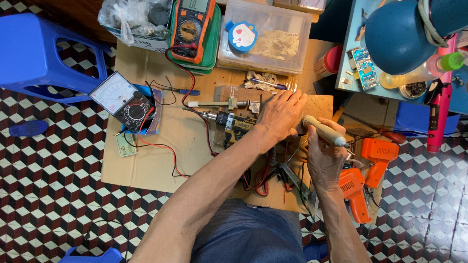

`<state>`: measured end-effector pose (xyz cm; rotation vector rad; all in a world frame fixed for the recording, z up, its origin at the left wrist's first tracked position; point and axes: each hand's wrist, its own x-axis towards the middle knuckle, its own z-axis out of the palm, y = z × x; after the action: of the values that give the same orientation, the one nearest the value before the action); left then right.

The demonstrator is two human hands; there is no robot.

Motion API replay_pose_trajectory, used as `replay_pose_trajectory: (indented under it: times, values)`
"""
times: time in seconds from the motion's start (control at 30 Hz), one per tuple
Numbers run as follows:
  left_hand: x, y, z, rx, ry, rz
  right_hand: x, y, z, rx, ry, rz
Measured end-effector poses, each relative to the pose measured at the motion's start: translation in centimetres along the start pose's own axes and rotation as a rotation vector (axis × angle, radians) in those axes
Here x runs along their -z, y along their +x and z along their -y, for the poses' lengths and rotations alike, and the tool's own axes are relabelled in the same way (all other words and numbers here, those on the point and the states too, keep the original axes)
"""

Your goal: The person assembles a small cylindrical electronic component by inserting a wire, wiping the surface with a cloth, and applying adhesive to a plastic tube. They then fit the tube onto the component and inspect the assembly under a work lamp.

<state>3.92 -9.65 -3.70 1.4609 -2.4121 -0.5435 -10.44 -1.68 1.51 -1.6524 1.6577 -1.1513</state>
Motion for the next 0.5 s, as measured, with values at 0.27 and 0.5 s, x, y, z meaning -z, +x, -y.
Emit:
replay_pose_trajectory:
  times: [0.27, 0.5]
  values:
    - [0.14, -0.28, 0.45, -0.022, -0.032, -0.022, -0.15, -0.89, 0.41, 0.085, -0.023, -0.024]
    - [0.32, -0.43, 0.21, -0.017, -0.031, -0.007, -0.27, -0.90, 0.29, 0.079, -0.048, -0.007]
